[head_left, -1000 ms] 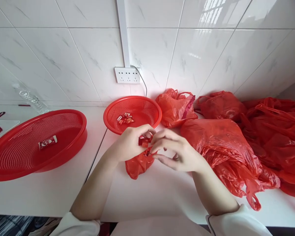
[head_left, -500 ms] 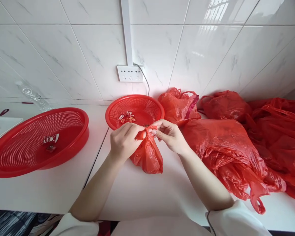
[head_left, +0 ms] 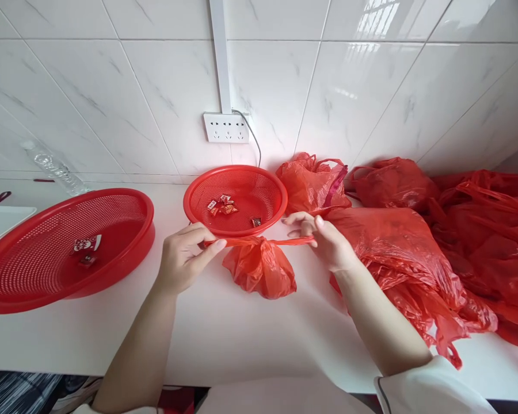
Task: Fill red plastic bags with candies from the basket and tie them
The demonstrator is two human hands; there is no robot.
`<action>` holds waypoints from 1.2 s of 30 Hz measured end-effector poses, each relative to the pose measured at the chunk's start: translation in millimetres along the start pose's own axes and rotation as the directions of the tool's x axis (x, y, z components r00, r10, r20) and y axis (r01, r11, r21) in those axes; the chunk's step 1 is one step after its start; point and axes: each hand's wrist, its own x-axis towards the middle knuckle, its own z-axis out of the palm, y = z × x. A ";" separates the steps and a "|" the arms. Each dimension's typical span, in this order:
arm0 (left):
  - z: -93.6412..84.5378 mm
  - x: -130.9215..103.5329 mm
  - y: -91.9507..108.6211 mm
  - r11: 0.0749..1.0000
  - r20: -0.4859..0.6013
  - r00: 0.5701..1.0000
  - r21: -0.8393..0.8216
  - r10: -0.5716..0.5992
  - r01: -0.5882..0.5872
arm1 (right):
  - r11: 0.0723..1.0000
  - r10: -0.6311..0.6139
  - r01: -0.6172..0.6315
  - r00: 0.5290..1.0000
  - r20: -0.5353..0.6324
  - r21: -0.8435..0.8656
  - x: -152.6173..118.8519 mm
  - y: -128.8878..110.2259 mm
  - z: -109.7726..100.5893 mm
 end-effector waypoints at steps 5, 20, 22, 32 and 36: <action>-18.6 -25.3 -30.9 0.957 -0.035 0.959 -0.081 -0.281 0.278 | 0.987 -0.081 0.036 0.954 -0.290 -0.156 -17.5 -2.3 -33.8; 15.9 -47.4 -95.8 0.646 0.423 0.620 -0.099 -0.661 0.757 | 0.298 -0.203 0.156 0.974 0.097 -0.942 -44.0 41.1 29.1; 24.3 -52.4 -109.7 0.614 0.370 0.630 -0.178 -0.683 0.769 | 0.246 -0.126 0.185 0.979 0.158 -0.951 -44.3 59.1 45.7; 55.3 -81.4 -127.4 0.734 0.121 0.730 -0.020 -0.672 0.679 | 0.482 -0.325 -0.115 0.897 -0.299 -0.869 -39.2 -31.9 -48.0; 56.5 -77.3 -123.7 0.760 0.128 0.751 0.179 -0.648 0.625 | 0.263 -0.546 -0.485 0.638 -0.543 -0.834 -62.9 -102.4 -144.7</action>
